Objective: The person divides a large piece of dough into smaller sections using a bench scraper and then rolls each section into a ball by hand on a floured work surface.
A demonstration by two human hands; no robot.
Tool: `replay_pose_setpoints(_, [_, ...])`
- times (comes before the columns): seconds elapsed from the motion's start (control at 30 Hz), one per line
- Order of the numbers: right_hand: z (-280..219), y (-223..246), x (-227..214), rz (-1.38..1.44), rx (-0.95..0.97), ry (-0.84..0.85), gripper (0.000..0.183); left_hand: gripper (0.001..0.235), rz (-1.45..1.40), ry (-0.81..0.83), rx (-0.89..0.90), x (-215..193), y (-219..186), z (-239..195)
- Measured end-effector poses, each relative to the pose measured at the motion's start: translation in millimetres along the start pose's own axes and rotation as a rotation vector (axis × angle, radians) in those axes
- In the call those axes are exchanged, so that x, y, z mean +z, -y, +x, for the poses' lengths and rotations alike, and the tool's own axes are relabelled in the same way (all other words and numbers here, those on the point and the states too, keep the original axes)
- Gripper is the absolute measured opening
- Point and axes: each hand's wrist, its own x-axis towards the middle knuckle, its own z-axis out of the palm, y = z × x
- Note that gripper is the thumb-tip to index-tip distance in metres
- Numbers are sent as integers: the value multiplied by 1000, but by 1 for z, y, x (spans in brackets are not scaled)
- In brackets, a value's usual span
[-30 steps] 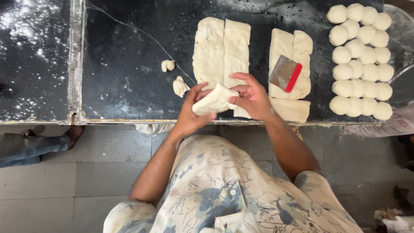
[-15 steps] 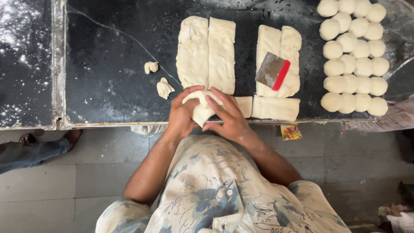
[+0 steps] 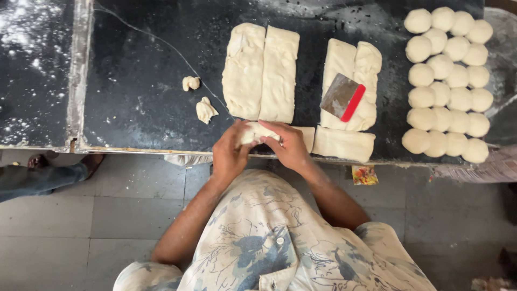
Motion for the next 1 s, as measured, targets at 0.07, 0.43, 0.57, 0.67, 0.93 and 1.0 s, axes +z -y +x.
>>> replay_pose_setpoints(0.07, [8, 19, -12, -139, -265, 95, 44, 72, -27, 42, -32, -2, -4, 3])
replay_pose_setpoints(0.43, [21, 52, 2, -402, -566, -282, 42, 40, -421, 141, -173, -3, -10, 13])
replay_pose_setpoints(0.57, [11, 48, 28, -272, -584, -257, 52, 54, -942, 58, -469, -11, -12, 11])
replay_pose_setpoints(0.67, [13, 45, 47, -312, -684, -134, 56, 65, -1504, 76, -621, -37, -4, 5])
replay_pose_setpoints(0.93, [57, 19, 95, -37, -652, 239, 29, 67, -927, -417, -678, -71, 49, -26])
replay_pose_setpoints(1.0, [96, 10, 112, -107, -516, 161, 33, 59, -921, -402, -585, -93, 60, -35])
